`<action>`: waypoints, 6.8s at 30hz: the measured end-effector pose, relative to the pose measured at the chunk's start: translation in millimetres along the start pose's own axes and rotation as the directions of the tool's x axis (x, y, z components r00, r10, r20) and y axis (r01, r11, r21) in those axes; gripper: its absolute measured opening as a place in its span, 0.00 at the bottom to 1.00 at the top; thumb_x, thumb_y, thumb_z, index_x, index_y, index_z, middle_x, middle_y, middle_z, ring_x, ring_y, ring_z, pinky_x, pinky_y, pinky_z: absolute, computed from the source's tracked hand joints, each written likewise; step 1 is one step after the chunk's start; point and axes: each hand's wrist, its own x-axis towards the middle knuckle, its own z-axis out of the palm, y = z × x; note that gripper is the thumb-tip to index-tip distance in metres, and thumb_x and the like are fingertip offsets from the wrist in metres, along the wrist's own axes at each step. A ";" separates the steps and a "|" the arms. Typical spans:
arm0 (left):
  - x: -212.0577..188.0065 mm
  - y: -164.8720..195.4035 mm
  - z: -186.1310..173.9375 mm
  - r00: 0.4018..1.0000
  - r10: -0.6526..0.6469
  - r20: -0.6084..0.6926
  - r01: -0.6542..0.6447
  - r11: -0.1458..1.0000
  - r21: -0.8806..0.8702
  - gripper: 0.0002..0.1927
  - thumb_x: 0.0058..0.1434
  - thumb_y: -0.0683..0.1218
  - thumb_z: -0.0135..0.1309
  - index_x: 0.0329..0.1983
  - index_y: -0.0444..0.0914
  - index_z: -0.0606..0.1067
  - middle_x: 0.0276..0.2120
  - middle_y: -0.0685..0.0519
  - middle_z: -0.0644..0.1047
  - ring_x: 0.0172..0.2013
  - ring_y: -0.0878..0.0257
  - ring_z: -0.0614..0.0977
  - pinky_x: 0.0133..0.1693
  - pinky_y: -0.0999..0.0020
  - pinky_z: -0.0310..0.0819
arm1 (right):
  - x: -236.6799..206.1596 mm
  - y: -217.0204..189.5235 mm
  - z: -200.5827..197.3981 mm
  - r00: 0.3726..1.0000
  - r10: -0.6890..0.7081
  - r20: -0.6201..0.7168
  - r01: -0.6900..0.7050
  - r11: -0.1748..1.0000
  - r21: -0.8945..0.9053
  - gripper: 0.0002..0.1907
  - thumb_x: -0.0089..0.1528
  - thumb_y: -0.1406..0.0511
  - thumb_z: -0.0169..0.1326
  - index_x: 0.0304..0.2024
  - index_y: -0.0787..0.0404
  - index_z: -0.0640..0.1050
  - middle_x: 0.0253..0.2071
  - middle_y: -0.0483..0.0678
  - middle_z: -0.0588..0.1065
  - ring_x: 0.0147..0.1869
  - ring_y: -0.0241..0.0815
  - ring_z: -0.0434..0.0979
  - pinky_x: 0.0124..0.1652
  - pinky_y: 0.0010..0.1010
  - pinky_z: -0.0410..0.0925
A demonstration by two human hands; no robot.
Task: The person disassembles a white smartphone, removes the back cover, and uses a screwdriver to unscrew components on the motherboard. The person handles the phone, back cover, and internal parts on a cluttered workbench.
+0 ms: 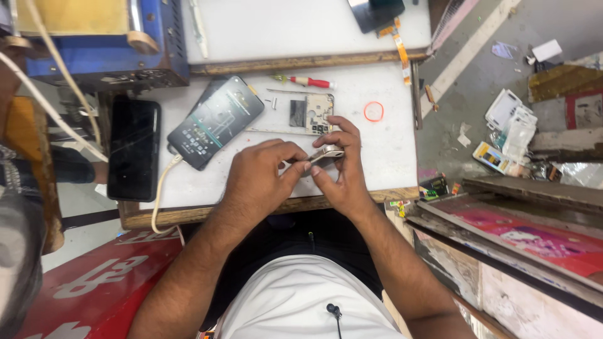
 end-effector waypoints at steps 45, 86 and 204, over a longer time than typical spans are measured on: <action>-35.3 3.3 -17.7 0.968 0.217 -0.130 -0.217 0.976 0.011 0.06 0.63 0.40 0.62 0.41 0.36 0.78 0.35 0.51 0.81 0.33 0.60 0.86 0.32 0.69 0.83 | 4.4 -69.1 42.3 0.996 -0.085 0.002 0.071 0.824 -0.562 0.24 0.55 0.73 0.65 0.42 0.60 0.63 0.58 0.58 0.71 0.62 0.56 0.76 0.55 0.42 0.73; -31.8 18.3 -12.9 0.861 0.397 -0.316 -0.222 0.855 0.470 0.11 0.65 0.40 0.65 0.49 0.34 0.79 0.38 0.49 0.79 0.37 0.58 0.85 0.36 0.67 0.82 | 13.6 -31.1 47.2 0.978 -0.209 0.024 0.187 0.812 -0.553 0.44 0.58 0.65 0.73 0.67 0.57 0.58 0.69 0.52 0.68 0.72 0.52 0.72 0.68 0.39 0.73; 108.6 -11.7 25.7 0.766 -0.280 0.579 -0.114 0.827 0.550 0.08 0.50 0.45 0.65 0.34 0.45 0.84 0.34 0.47 0.83 0.38 0.50 0.85 0.42 0.52 0.81 | -8.7 -23.4 -25.0 0.985 0.100 0.143 0.012 0.778 -0.628 0.47 0.49 0.60 0.74 0.67 0.58 0.67 0.65 0.50 0.71 0.75 0.56 0.62 0.69 0.46 0.63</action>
